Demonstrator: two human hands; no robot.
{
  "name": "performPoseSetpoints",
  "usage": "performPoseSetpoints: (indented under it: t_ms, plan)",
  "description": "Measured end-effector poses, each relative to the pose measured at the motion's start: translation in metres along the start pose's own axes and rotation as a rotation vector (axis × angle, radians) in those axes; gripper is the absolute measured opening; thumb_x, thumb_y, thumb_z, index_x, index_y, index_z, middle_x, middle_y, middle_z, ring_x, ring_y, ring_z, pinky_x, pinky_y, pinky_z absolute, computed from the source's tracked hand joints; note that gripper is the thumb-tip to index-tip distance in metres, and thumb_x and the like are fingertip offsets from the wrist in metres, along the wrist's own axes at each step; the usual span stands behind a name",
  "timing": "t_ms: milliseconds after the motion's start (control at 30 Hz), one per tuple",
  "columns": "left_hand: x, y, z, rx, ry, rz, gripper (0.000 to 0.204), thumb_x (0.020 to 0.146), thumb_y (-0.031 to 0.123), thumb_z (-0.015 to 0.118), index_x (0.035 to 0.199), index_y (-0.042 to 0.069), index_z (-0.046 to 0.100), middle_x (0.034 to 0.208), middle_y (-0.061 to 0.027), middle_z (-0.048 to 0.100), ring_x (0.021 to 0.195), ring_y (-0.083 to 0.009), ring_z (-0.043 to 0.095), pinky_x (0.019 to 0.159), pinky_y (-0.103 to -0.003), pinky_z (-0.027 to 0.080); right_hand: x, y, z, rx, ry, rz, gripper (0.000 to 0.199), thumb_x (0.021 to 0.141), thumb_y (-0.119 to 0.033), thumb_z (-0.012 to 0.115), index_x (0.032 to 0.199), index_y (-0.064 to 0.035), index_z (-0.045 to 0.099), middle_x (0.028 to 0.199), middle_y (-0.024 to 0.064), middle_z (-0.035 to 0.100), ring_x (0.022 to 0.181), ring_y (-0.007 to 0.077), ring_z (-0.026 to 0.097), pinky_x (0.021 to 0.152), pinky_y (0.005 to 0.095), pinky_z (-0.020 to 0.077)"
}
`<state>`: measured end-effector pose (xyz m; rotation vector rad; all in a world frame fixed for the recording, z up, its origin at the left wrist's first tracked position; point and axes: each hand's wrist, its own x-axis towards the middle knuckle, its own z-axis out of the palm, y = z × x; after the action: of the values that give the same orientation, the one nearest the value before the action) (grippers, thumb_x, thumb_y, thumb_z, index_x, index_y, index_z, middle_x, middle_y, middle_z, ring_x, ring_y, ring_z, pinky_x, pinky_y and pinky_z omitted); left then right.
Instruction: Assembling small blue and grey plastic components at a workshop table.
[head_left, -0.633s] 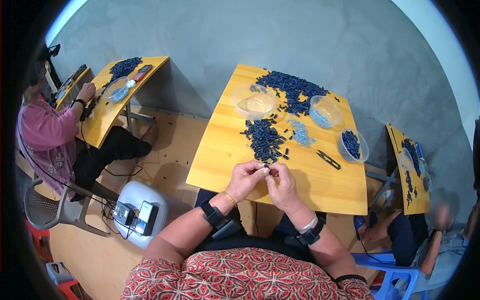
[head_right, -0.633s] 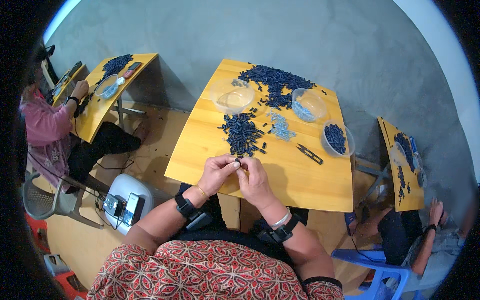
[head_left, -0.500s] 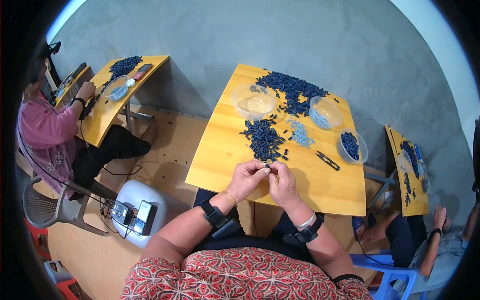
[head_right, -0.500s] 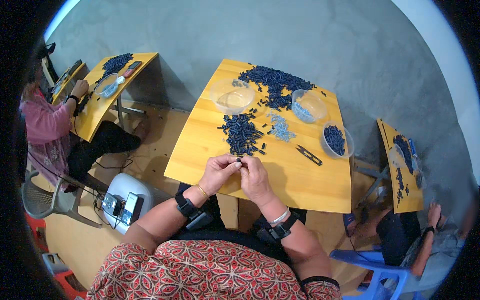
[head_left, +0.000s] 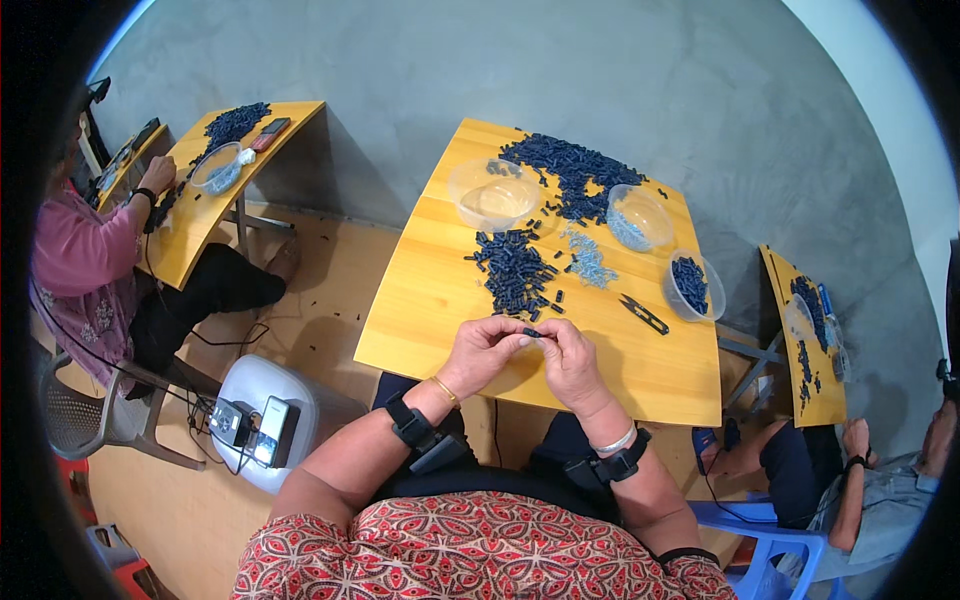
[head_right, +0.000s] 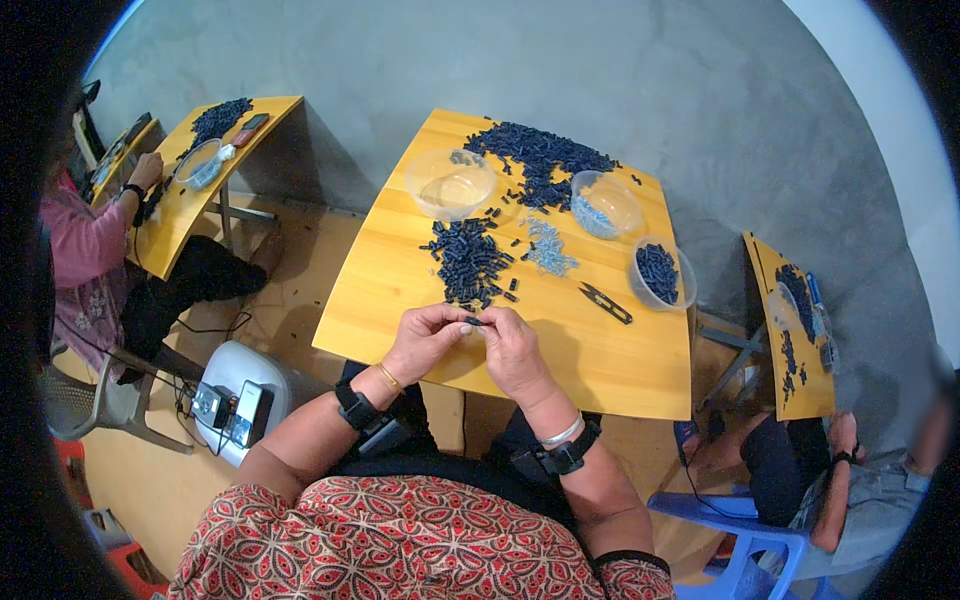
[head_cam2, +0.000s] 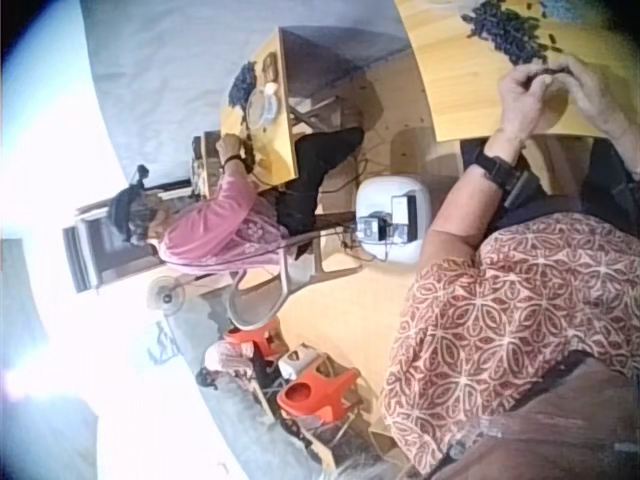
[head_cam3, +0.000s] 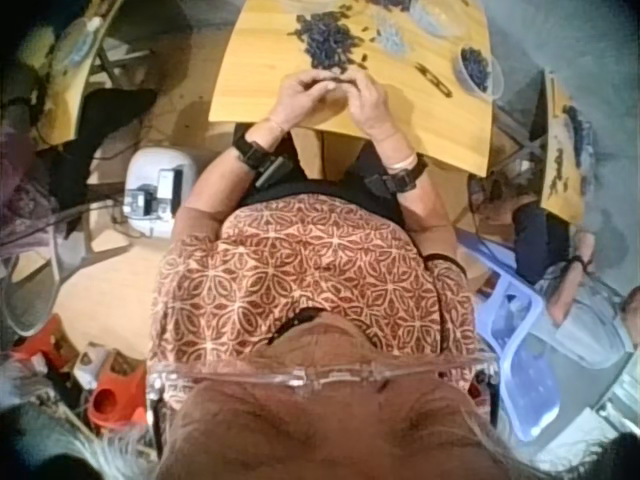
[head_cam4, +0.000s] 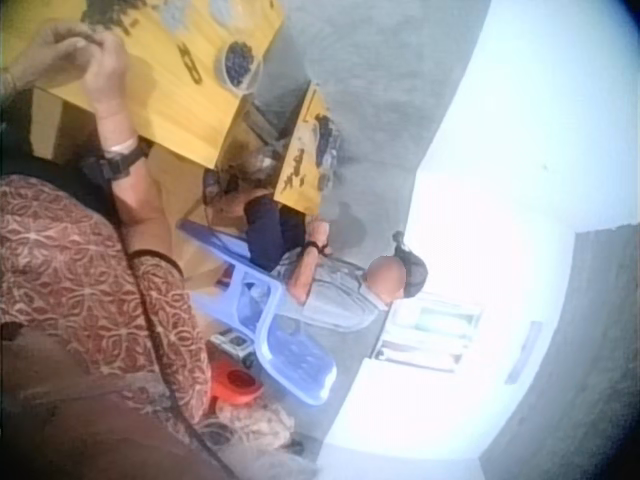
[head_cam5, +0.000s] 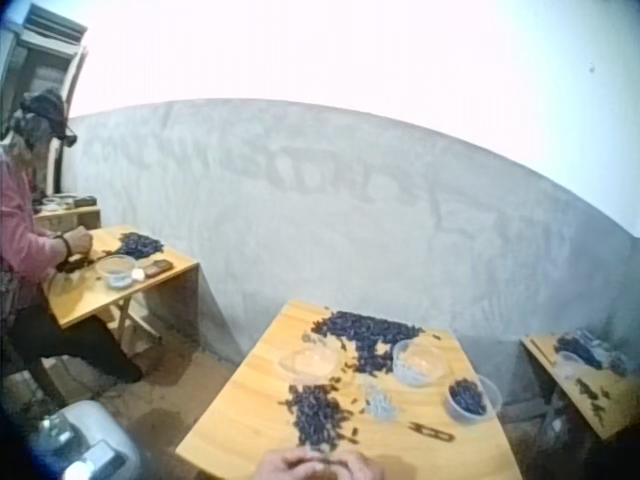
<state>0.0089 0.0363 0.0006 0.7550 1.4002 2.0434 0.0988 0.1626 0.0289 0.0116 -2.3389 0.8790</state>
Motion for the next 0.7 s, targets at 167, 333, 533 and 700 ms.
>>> performPoseSetpoints:
  t_ms: [167,333,533,700]
  plan:
    - [0.000,0.001,0.001,0.019,0.004,0.001,0.008,0.081,0.005,0.060,0.086,0.001,0.064,0.077,0.0009,0.062,0.069,-0.0037,0.052,0.062,-0.018,0.044,-0.001,-0.002,-0.001,0.097,0.006,0.069,0.007,0.080,0.000,0.052,0.087,-0.0017,0.051,0.076,0.0145,0.056,0.070,0.0326,0.058,0.060,0.0362,0.0468]
    - [0.001,-0.004,0.007,0.073,0.074,0.079,0.011,0.082,0.004,0.059,0.091,0.000,0.062,0.079,0.0002,0.061,0.069,-0.0042,0.052,0.062,-0.018,0.044,0.000,0.001,0.010,0.042,0.010,0.060,0.005,0.080,-0.001,0.052,0.085,-0.0013,0.050,0.076,0.0153,0.054,0.070,0.0325,0.056,0.061,0.0369,0.0460]
    - [0.003,-0.001,0.003,-0.037,0.035,-0.031,0.011,0.083,0.005,0.057,0.091,-0.001,0.060,0.078,-0.0025,0.062,0.067,-0.0059,0.054,0.060,-0.020,0.046,0.003,0.002,0.017,-0.015,0.049,0.078,0.006,0.079,-0.001,0.054,0.083,-0.0019,0.050,0.078,0.0153,0.052,0.074,0.0321,0.054,0.064,0.0374,0.0445]
    - [0.004,-0.001,-0.003,-0.110,0.046,-0.074,0.010,0.085,0.007,0.055,0.091,0.000,0.059,0.076,-0.0039,0.061,0.064,-0.0082,0.055,0.059,-0.021,0.048,0.007,0.000,0.012,0.143,0.084,0.028,0.009,0.079,0.000,0.054,0.087,-0.0014,0.051,0.078,0.0132,0.054,0.072,0.0285,0.056,0.064,0.0337,0.0458]
